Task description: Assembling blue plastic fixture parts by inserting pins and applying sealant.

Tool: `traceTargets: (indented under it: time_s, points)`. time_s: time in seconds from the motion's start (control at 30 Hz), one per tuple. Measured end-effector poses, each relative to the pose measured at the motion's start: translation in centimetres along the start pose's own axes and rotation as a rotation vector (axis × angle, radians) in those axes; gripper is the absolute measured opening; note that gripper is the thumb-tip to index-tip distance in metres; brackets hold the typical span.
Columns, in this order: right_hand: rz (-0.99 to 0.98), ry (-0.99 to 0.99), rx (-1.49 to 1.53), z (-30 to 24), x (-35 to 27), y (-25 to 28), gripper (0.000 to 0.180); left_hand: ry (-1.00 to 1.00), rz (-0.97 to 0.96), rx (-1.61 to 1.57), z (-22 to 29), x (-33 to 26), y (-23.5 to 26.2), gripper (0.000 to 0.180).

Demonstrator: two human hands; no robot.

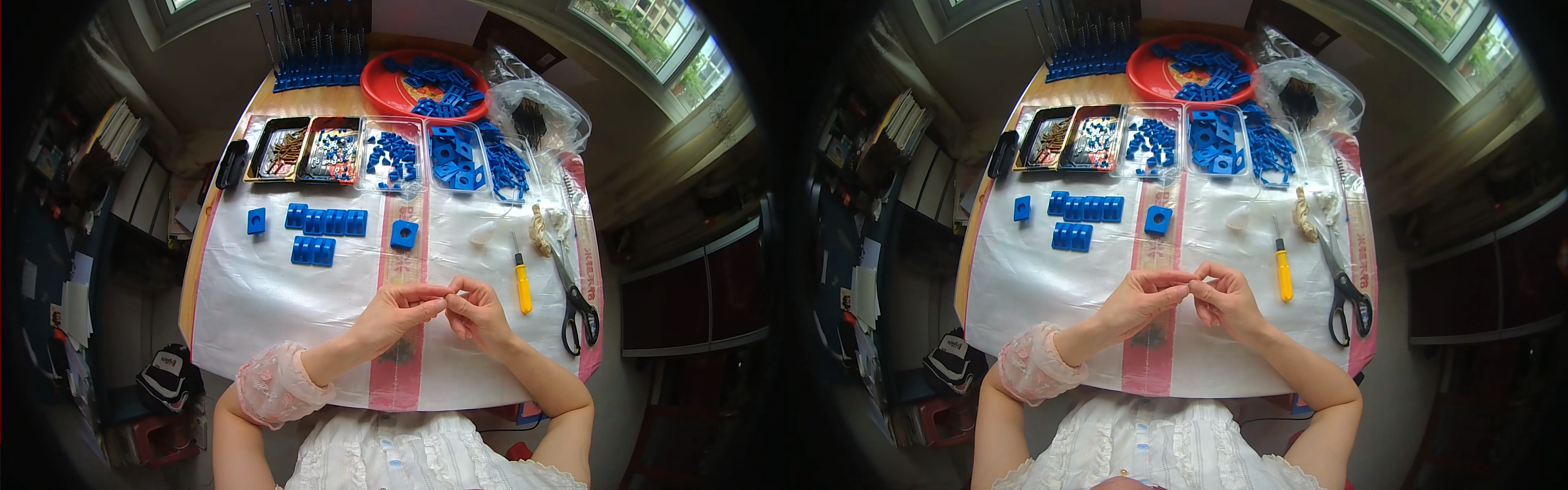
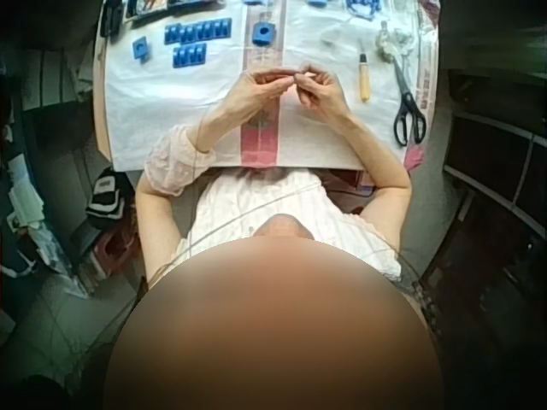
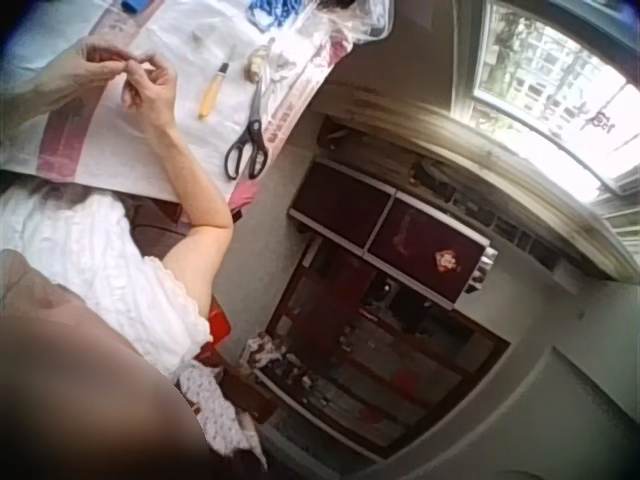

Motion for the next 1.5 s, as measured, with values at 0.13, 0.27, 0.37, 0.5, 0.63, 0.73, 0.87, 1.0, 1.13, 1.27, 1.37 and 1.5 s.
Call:
traceTargets:
  time_s: [0.13, 0.27, 0.37, 0.5, 0.63, 0.73, 0.87, 1.0, 1.13, 1.27, 1.37, 1.5]
  points:
    - [-0.009, 0.01, -0.03, 0.5, 0.1, 0.2, 0.013, 0.023, 0.0, -0.09, -0.4, 0.0, 0.2, 0.026]
    - [-0.015, 0.066, -0.09, 0.7, 0.2, 0.0, 0.013, 0.036, 0.011, -0.116, -0.2, -0.2, 0.1, 0.024]
    - [-0.011, 0.092, -0.122, 0.9, 0.1, 0.1, 0.012, 0.05, 0.014, -0.121, -0.5, 0.0, 0.5, 0.023]
    - [0.002, 0.119, -0.222, 0.6, 0.0, -0.1, 0.011, 0.05, 0.014, -0.109, -0.6, 0.0, 0.7, 0.024]
    - [0.026, 0.183, -0.292, 0.9, -0.1, -0.4, 0.01, 0.052, 0.02, -0.098, -0.6, 0.0, 0.8, 0.024]
    - [0.034, 0.175, -0.278, 0.8, -0.2, -0.5, 0.011, 0.039, 0.019, -0.08, -0.7, 0.0, 0.8, 0.025]
    - [0.061, 0.082, -0.208, 0.7, -0.1, 0.0, 0.013, 0.037, 0.006, -0.072, -0.3, -0.1, 0.5, 0.025]
    - [0.057, 0.061, -0.106, 1.0, -0.1, 0.0, 0.014, 0.042, -0.013, -0.061, -0.3, -0.1, 0.3, 0.029]
    - [0.05, 0.073, -0.09, 1.1, 0.0, -0.1, 0.014, 0.011, 0.001, -0.047, -0.1, -0.3, -0.1, 0.029]
    - [0.034, 0.078, -0.141, 1.0, -0.1, -0.1, 0.013, 0.058, 0.026, -0.05, -0.3, -0.2, 0.4, 0.027]
    - [0.031, 0.098, -0.184, 0.9, -0.2, -0.2, 0.013, 0.072, 0.025, -0.062, -0.7, 0.0, 0.9, 0.024]
    - [0.028, 0.135, -0.218, 0.6, -0.3, -0.6, 0.011, 0.058, 0.018, -0.084, -0.7, 0.1, 0.9, 0.021]
Point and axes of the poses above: each hand's wrist, its own x-axis towards the middle knuckle, its own y-axis out of the back of the hand, z = x × y, the point moved 1 cm from there along x, towards the middle knuckle, and after that the axes turned 5 degrees about y, right-handed, at the moved point
